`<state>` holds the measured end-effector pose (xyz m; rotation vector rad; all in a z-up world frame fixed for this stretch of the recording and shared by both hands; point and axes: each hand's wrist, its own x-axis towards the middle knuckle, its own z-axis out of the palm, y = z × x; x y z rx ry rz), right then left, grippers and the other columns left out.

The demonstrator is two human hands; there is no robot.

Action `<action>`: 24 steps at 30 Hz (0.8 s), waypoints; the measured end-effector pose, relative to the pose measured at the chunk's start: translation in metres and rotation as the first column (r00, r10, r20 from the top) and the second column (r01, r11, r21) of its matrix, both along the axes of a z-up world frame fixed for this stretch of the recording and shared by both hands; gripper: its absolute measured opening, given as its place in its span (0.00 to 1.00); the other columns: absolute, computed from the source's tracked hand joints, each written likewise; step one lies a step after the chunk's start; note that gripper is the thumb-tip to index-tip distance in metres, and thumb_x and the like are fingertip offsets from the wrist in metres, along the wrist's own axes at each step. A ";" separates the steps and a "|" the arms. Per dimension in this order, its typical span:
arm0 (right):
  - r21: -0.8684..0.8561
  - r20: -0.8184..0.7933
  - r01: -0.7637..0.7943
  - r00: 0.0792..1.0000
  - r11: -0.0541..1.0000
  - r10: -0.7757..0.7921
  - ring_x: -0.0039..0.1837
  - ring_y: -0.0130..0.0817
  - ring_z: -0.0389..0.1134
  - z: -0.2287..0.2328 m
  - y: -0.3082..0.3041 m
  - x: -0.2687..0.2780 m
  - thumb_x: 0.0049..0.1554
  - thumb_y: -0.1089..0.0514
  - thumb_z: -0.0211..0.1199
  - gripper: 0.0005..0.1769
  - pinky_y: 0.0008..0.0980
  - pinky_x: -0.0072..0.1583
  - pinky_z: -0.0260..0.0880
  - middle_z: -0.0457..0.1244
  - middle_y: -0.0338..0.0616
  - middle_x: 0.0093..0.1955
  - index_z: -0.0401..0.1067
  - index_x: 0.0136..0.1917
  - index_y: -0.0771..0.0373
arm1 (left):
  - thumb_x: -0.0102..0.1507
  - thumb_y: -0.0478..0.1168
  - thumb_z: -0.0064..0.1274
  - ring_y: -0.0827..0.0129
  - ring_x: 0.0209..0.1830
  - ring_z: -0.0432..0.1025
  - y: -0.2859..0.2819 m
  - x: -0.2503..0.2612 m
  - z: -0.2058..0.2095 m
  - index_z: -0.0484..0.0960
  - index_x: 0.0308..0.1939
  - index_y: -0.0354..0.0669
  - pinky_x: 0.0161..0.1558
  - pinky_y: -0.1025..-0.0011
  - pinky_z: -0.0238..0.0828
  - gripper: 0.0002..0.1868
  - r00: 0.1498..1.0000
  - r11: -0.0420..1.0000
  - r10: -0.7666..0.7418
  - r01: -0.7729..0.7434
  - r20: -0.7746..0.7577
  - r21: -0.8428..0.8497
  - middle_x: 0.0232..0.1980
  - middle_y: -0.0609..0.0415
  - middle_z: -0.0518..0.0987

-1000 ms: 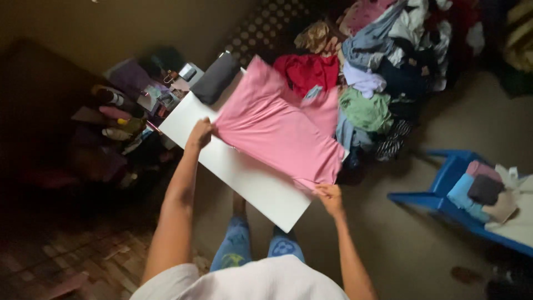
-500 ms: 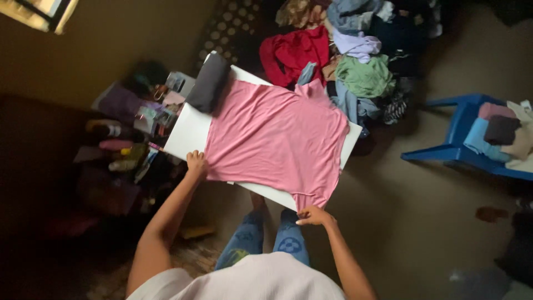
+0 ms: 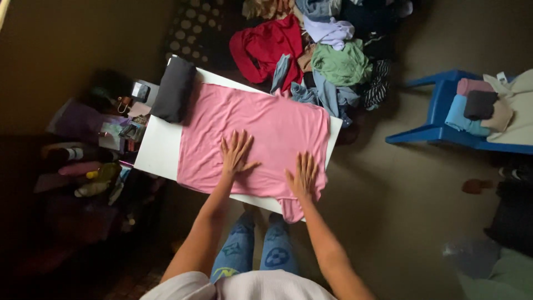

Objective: The person repeatedly picks up garments from a large pile on the floor, folds them on a white table, and places the folded items onto a blue plastic stool. The person handles several shirts and tops of different colors.

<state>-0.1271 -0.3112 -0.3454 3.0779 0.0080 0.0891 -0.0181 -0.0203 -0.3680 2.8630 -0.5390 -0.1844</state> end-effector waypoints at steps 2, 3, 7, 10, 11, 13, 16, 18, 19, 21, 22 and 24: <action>0.078 -0.131 0.098 0.988 0.992 -0.088 0.91 0.54 0.38 0.004 0.012 -0.034 0.65 0.27 0.52 0.51 0.63 0.85 0.29 0.43 0.53 0.92 0.49 0.90 0.54 | 0.54 0.91 0.37 0.48 0.92 0.36 0.012 -0.016 0.001 0.48 0.89 0.71 0.79 0.20 0.23 0.64 0.994 0.995 -0.094 0.095 -0.048 0.012 0.92 0.56 0.45; 0.078 -0.132 0.107 0.987 0.991 -0.096 0.91 0.54 0.38 -0.004 0.010 -0.038 0.65 0.27 0.52 0.51 0.63 0.85 0.29 0.43 0.53 0.92 0.49 0.90 0.54 | 0.54 0.91 0.37 0.48 0.92 0.36 0.014 -0.016 -0.005 0.48 0.89 0.71 0.79 0.20 0.23 0.64 0.993 0.995 -0.103 0.103 -0.050 0.012 0.92 0.56 0.45; 0.237 0.010 0.060 0.998 0.970 -0.064 0.89 0.55 0.42 -0.027 -0.020 -0.014 0.66 0.24 0.50 0.49 0.63 0.83 0.32 0.45 0.51 0.91 0.53 0.88 0.54 | 0.55 0.91 0.35 0.49 0.92 0.38 0.014 0.003 -0.004 0.49 0.89 0.68 0.79 0.24 0.26 0.65 0.989 0.992 -0.115 0.110 0.089 0.054 0.92 0.53 0.46; 0.315 0.229 0.087 0.959 0.945 -0.165 0.82 0.58 0.54 -0.016 -0.065 0.064 0.65 0.29 0.58 0.44 0.64 0.74 0.51 0.55 0.51 0.86 0.63 0.84 0.56 | 0.66 0.66 0.39 0.52 0.89 0.50 0.014 0.055 -0.005 0.55 0.89 0.63 0.78 0.35 0.45 0.46 0.944 0.981 -0.088 0.025 0.319 0.195 0.91 0.52 0.54; 0.307 0.306 0.162 0.916 0.938 -0.259 0.77 0.63 0.60 -0.009 -0.079 0.100 0.64 0.32 0.65 0.43 0.66 0.67 0.64 0.59 0.54 0.82 0.66 0.82 0.58 | 0.75 0.42 0.43 0.56 0.86 0.57 0.016 0.079 -0.009 0.57 0.89 0.63 0.76 0.43 0.59 0.36 0.898 0.954 -0.087 -0.049 0.431 0.294 0.90 0.54 0.58; 0.416 0.266 0.152 0.923 0.896 -0.279 0.75 0.58 0.59 -0.078 -0.107 0.135 0.62 0.30 0.68 0.39 0.61 0.69 0.61 0.63 0.47 0.75 0.70 0.77 0.54 | 0.72 0.38 0.47 0.56 0.86 0.58 0.038 0.136 -0.033 0.60 0.87 0.64 0.76 0.44 0.60 0.38 0.929 0.976 -0.089 0.010 0.358 0.218 0.88 0.55 0.61; 0.487 -0.096 0.372 0.922 0.790 -0.375 0.72 0.55 0.62 -0.084 -0.171 0.248 0.54 0.13 0.63 0.43 0.60 0.69 0.59 0.68 0.37 0.67 0.78 0.67 0.43 | 0.63 0.31 0.53 0.55 0.87 0.55 0.063 0.212 -0.063 0.59 0.87 0.65 0.78 0.44 0.58 0.49 0.987 0.994 -0.053 0.037 0.154 0.106 0.86 0.57 0.63; 0.387 -0.402 0.560 0.817 0.732 -0.413 0.71 0.57 0.65 -0.136 -0.182 0.264 0.48 -0.01 0.53 0.53 0.64 0.66 0.60 0.69 0.34 0.67 0.82 0.63 0.37 | 0.56 0.29 0.57 0.55 0.88 0.52 0.079 0.246 -0.074 0.56 0.88 0.65 0.80 0.41 0.55 0.57 1.000 0.996 0.009 -0.010 0.019 0.091 0.86 0.58 0.62; 0.369 -0.527 0.551 0.787 0.748 -0.320 0.69 0.59 0.69 -0.193 -0.196 0.276 0.48 0.10 0.62 0.47 0.61 0.65 0.66 0.72 0.44 0.64 0.84 0.60 0.48 | 0.47 0.32 0.67 0.54 0.88 0.52 0.082 0.257 -0.077 0.56 0.88 0.66 0.80 0.41 0.55 0.66 1.000 0.989 0.001 0.003 -0.028 0.150 0.85 0.58 0.65; 0.354 -0.640 0.536 0.736 0.767 -0.219 0.67 0.62 0.73 -0.232 -0.197 0.330 0.48 0.22 0.71 0.42 0.58 0.64 0.73 0.75 0.54 0.61 0.86 0.57 0.60 | 0.38 0.35 0.77 0.53 0.88 0.52 0.091 0.275 -0.088 0.57 0.88 0.68 0.81 0.41 0.56 0.75 0.997 0.978 0.000 0.016 -0.076 0.209 0.84 0.59 0.68; 0.399 -0.646 0.593 0.723 0.700 -0.244 0.61 0.53 0.76 -0.223 -0.190 0.328 0.43 0.29 0.76 0.30 0.49 0.59 0.76 0.75 0.43 0.54 0.87 0.51 0.49 | 0.40 0.36 0.76 0.56 0.86 0.56 0.096 0.281 -0.095 0.67 0.80 0.69 0.80 0.42 0.57 0.63 0.999 0.972 -0.028 0.035 -0.031 0.234 0.77 0.62 0.70; 0.443 -0.655 0.641 0.708 0.627 -0.262 0.55 0.43 0.78 -0.231 -0.187 0.331 0.38 0.37 0.82 0.21 0.40 0.54 0.80 0.76 0.32 0.46 0.87 0.46 0.38 | 0.42 0.37 0.76 0.59 0.83 0.60 0.108 0.289 -0.101 0.78 0.71 0.70 0.80 0.42 0.58 0.52 0.998 0.964 -0.053 0.048 0.012 0.262 0.71 0.65 0.71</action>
